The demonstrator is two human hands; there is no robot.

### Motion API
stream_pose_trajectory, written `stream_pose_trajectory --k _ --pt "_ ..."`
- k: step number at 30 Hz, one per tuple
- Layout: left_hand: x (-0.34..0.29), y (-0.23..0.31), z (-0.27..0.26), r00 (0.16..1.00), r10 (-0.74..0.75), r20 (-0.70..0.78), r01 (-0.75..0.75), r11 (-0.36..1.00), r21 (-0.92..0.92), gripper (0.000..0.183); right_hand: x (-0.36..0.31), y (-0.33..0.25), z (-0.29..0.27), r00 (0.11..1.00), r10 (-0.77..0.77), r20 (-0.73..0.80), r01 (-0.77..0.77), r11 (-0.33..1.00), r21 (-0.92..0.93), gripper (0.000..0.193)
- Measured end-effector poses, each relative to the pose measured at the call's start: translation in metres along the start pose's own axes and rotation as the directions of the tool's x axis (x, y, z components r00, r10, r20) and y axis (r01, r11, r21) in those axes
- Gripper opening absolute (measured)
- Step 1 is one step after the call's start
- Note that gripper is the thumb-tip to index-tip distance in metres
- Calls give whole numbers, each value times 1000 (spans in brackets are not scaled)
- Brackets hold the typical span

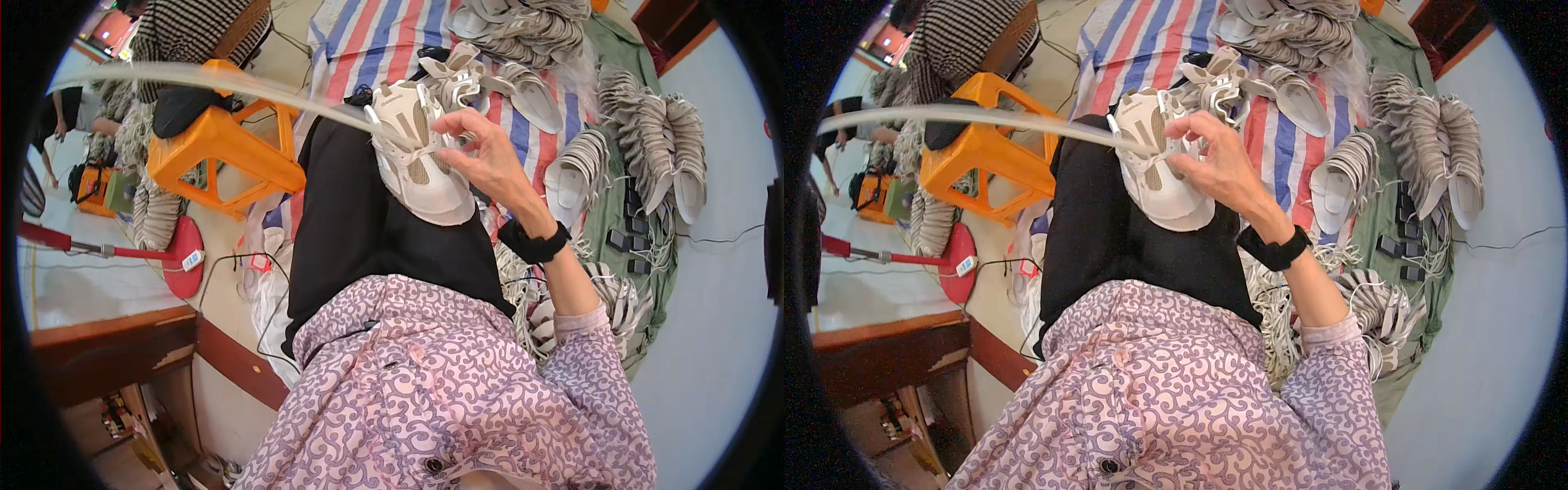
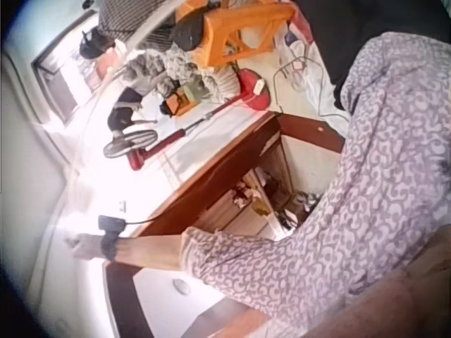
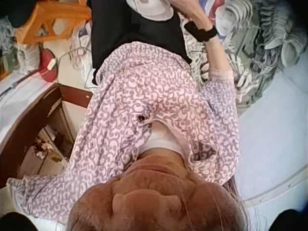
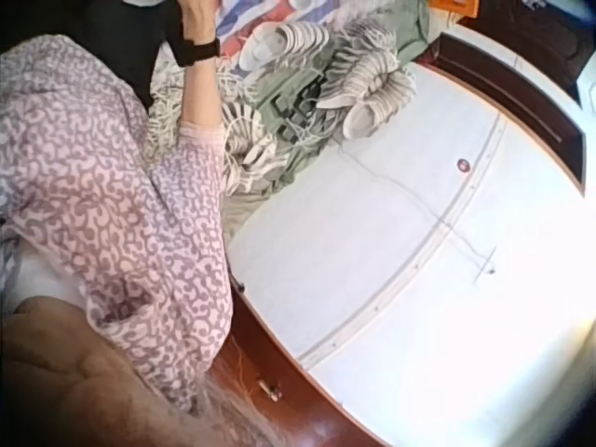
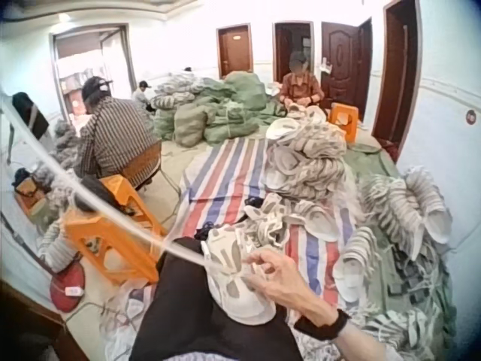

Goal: Insert and arrange shoelaces on a white sneaker.

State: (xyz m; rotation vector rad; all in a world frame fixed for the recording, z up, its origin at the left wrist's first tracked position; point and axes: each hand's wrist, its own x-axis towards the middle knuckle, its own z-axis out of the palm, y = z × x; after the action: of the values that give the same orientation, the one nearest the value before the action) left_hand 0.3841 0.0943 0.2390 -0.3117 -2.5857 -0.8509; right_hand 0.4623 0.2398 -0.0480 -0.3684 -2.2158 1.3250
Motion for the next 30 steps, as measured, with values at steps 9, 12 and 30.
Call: stream_pose_trajectory --k 9,12,30 --pt "-42 14 7 968 241 69 -228 960 -164 31 17 15 36 967 -254 29 255 950 -182 22" --pt "-43 17 13 940 331 87 -306 926 -219 29 18 16 44 946 -324 -11 316 928 -196 20" --pt "-39 23 89 574 789 221 -590 585 -556 23 -26 -91 -73 978 -205 -33 162 654 739 40"
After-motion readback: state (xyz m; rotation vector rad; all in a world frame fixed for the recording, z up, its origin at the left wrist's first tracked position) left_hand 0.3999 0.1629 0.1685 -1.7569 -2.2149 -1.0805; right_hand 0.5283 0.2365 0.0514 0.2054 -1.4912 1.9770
